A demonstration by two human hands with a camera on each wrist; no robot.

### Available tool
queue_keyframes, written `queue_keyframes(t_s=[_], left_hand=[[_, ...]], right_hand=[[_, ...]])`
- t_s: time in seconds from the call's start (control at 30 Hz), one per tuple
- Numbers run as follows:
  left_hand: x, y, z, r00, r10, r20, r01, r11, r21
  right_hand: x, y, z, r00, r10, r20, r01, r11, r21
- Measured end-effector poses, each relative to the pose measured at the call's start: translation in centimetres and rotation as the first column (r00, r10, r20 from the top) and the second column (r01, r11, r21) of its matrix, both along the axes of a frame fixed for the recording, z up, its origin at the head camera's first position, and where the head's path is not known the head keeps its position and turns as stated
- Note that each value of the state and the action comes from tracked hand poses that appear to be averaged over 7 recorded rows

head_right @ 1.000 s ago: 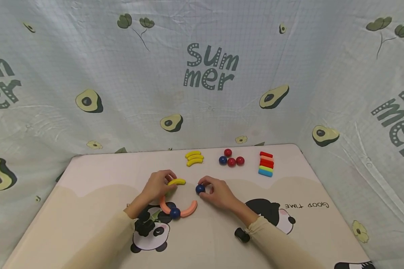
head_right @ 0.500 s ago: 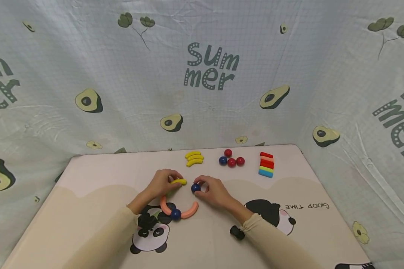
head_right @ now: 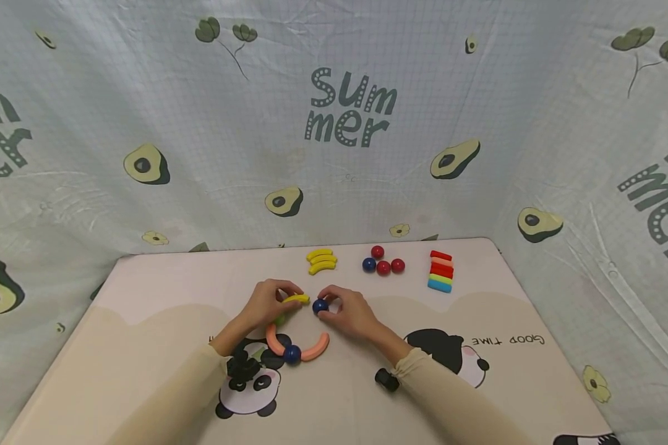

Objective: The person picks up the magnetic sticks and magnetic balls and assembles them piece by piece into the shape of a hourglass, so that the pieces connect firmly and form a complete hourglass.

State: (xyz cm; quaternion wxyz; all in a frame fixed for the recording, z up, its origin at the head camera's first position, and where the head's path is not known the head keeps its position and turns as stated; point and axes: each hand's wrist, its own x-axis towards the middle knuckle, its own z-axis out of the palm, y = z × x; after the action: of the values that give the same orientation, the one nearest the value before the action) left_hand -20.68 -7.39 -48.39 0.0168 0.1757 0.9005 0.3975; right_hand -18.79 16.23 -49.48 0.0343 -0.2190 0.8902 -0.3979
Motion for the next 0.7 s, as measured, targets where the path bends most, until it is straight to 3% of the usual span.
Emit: queue_keyframes(t_s=[0.37, 0.7], left_hand=[[-0.2, -0.21, 0.08, 0.998, -0.062, -0.014, 0.062, 0.998, 0.0], [-0.17, -0.2, 0.0, 0.998, -0.066, -0.011, 0.066, 0.998, -0.002]], right_hand=[[-0.28, -0.81, -0.07, 1.0, -0.011, 0.005, 0.011, 1.0, -0.016], [-0.08, -0.8, -0.02, 1.0, -0.01, 0.022, 0.01, 1.0, -0.025]])
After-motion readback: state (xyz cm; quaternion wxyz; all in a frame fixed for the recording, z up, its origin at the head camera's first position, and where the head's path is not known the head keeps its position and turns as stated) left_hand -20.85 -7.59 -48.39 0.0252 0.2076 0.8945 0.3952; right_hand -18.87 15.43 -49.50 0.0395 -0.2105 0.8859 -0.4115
